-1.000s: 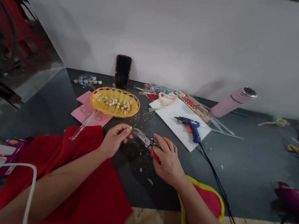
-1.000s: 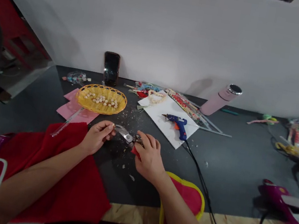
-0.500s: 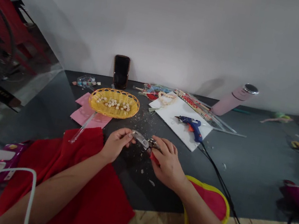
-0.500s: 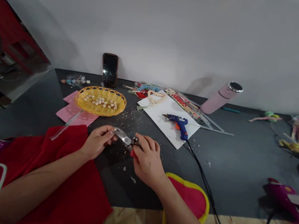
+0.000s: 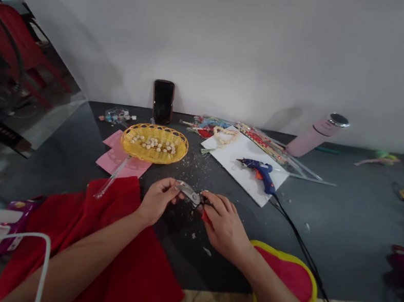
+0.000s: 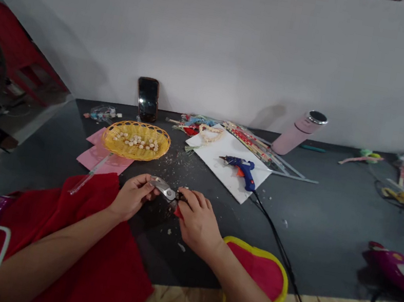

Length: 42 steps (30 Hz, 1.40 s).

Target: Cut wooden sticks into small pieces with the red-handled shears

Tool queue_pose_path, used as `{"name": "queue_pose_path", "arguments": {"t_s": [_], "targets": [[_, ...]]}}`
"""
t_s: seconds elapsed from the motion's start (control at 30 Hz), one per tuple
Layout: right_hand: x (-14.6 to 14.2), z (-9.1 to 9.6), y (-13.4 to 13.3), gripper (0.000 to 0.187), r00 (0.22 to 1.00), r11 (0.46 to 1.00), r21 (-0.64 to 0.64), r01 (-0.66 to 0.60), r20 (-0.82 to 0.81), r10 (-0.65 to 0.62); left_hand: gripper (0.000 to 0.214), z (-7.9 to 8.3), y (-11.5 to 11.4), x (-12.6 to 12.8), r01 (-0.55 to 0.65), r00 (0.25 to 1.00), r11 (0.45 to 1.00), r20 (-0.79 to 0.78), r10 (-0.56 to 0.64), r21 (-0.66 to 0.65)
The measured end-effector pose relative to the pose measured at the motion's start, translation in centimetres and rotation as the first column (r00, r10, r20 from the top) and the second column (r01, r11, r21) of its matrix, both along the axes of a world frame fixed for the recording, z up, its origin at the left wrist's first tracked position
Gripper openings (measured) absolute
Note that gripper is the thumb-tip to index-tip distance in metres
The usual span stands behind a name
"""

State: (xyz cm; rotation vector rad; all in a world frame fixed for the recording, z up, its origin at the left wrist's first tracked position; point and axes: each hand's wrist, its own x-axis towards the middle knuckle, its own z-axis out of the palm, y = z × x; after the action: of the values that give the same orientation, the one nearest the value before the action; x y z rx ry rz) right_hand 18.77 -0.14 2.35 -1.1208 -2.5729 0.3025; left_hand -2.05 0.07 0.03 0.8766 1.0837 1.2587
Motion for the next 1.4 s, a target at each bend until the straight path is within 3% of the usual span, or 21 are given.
{"name": "queue_pose_path", "arguments": {"t_s": [0.57, 0.7, 0.8, 0.9, 1.4], "targets": [[0.3, -0.4, 0.2, 0.023, 0.997, 0.999, 0.019, -0.043, -0.057, 0.044, 0.021, 0.0, 0.2, -0.1, -0.008, 0.985, 1.000, -0.172, 0.013, 0.029], [0.2, -0.8, 0.2, 0.045, 0.992, 0.999, -0.009, 0.036, -0.118, -0.037, 0.019, -0.2, 0.2, -0.3, -0.005, 0.980, 0.999, -0.199, 0.014, 0.044], [0.1, -1.0, 0.1, 0.056, 0.996, 0.998, -0.004, 0.070, -0.057, -0.070, 0.020, -0.2, 0.1, -0.2, 0.012, 0.974, 0.999, -0.229, 0.000, 0.051], [0.2, -0.8, 0.0, 0.053, 0.996, 0.996, -0.009, 0.084, 0.006, -0.084, 0.020, 0.0, 0.1, 0.0, 0.021, 0.977, 0.999, -0.212, -0.014, 0.031], [0.0, -0.7, -0.2, 0.050, 0.998, 0.995, -0.079, 0.064, 0.010, -0.063, 0.020, 0.2, -0.5, -0.1, 0.030, 0.958, 0.995, -0.287, -0.003, 0.092]]}}
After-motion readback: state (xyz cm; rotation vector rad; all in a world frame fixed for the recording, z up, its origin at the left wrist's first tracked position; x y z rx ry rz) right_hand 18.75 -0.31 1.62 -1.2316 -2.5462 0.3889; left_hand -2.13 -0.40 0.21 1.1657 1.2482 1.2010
